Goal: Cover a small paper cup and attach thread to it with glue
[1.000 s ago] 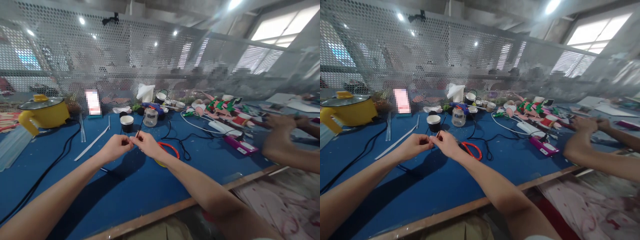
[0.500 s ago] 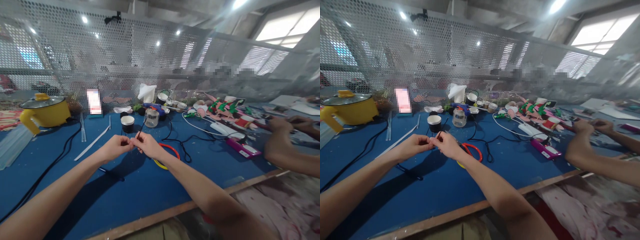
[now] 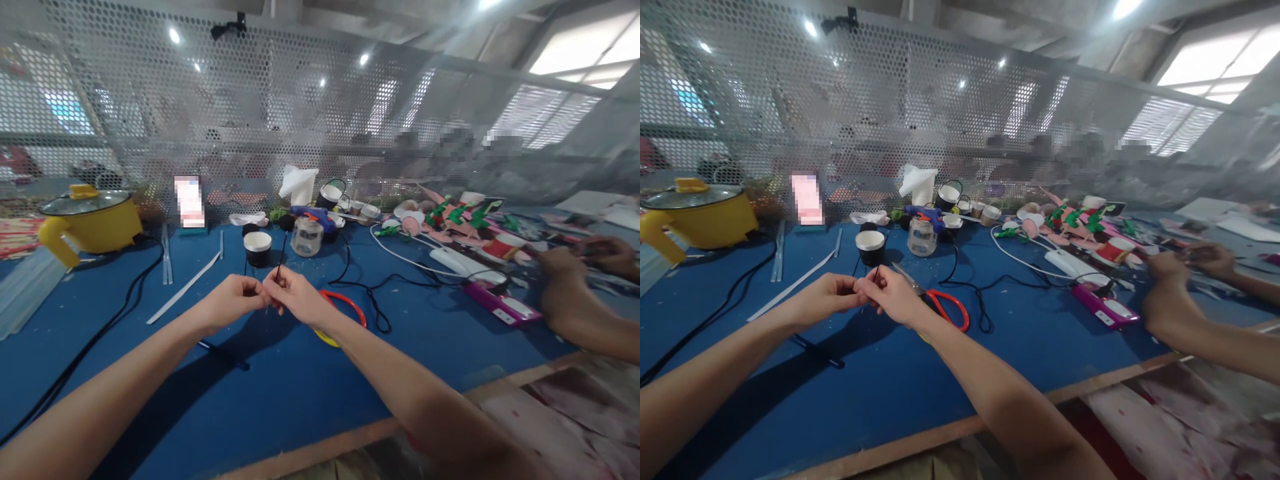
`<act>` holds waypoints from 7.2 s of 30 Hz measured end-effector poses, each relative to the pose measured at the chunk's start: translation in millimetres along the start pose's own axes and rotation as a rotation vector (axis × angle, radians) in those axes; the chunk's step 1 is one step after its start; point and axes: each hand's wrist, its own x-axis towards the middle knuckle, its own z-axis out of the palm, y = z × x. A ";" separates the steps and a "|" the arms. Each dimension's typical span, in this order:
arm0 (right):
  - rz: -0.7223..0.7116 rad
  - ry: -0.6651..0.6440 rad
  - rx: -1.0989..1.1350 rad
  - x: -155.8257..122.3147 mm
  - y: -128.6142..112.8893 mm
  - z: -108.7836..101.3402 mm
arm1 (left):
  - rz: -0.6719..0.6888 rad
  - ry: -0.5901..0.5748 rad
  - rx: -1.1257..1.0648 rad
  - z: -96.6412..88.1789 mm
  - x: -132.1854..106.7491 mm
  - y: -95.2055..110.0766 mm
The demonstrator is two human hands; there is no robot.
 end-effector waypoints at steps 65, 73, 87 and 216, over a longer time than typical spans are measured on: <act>0.043 -0.003 -0.144 1.6 4.2 -9.4 | 0.039 -0.022 0.153 -3.3 2.6 -3.1; 0.012 0.076 -0.359 -0.1 -0.1 -7.3 | 0.066 0.042 0.261 -2.8 5.3 -7.0; 0.007 -0.079 0.002 2.3 4.2 -8.9 | 0.031 0.013 0.003 2.5 4.5 -9.7; 0.014 -0.111 -0.056 0.3 -3.4 -12.2 | 0.024 -0.063 0.111 -4.1 -2.5 5.4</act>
